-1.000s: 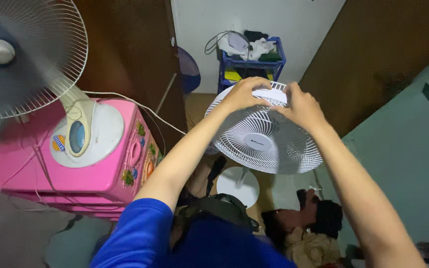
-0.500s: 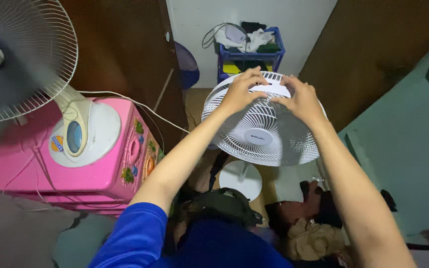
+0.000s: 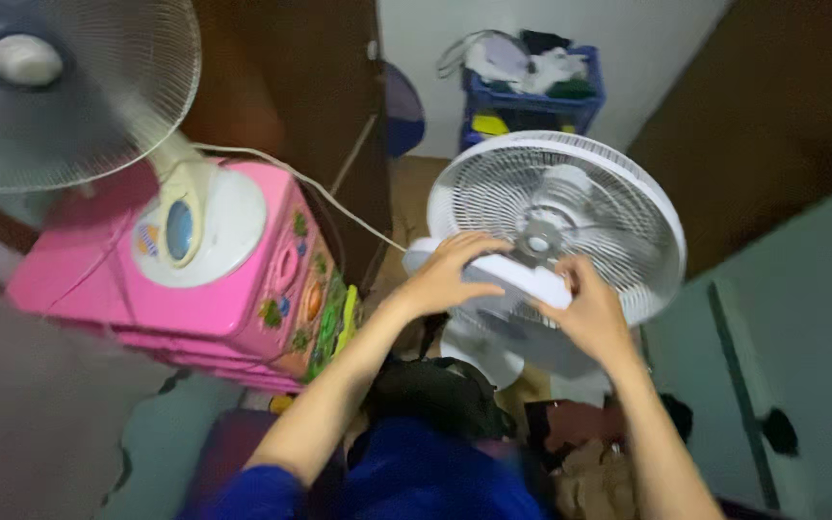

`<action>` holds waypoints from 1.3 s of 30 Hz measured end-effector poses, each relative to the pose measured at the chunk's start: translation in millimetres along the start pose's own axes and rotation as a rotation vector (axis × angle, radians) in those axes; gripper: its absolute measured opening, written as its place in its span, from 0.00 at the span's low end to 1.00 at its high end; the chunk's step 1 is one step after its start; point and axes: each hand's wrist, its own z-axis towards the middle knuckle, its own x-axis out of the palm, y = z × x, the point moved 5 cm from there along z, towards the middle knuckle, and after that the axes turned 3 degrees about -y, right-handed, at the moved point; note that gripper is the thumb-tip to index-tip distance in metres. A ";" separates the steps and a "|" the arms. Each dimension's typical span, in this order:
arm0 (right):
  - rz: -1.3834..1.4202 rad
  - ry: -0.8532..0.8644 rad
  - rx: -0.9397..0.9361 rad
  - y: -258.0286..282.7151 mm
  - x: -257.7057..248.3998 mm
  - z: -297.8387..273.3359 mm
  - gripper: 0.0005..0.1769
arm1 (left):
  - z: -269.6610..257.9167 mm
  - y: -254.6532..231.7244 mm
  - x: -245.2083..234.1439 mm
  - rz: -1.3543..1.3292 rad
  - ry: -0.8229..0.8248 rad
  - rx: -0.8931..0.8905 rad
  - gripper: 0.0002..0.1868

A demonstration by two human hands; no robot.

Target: The person disassembles a white electric fan by removing the front grille, fan blades, and rear grille. They then reassemble the fan by placing the components back in order and securing them.

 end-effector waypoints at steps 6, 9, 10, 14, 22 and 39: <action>0.141 0.005 -0.041 22.3 11.3 -30.9 0.36 | -117.7 43.3 -62.4 0.002 -0.525 -0.321 0.21; 0.168 0.006 -0.176 47.9 8.9 -37.2 0.32 | -183.8 77.9 -89.5 -0.094 -0.748 -0.788 0.22; 0.167 -0.003 -0.233 57.9 8.5 -39.6 0.29 | -197.2 81.6 -100.6 -0.145 -0.790 -0.751 0.23; 0.189 0.055 -0.385 84.3 9.9 -39.8 0.28 | -235.3 90.5 -143.9 -0.508 -1.048 -0.700 0.25; -0.040 0.397 -1.043 136.8 -2.2 -15.9 0.30 | -298.7 -1.7 -234.8 -0.728 -1.220 -0.631 0.26; 0.427 0.064 -1.356 287.0 202.9 -71.5 0.26 | -531.8 -95.7 -312.3 -0.631 -1.728 -0.336 0.55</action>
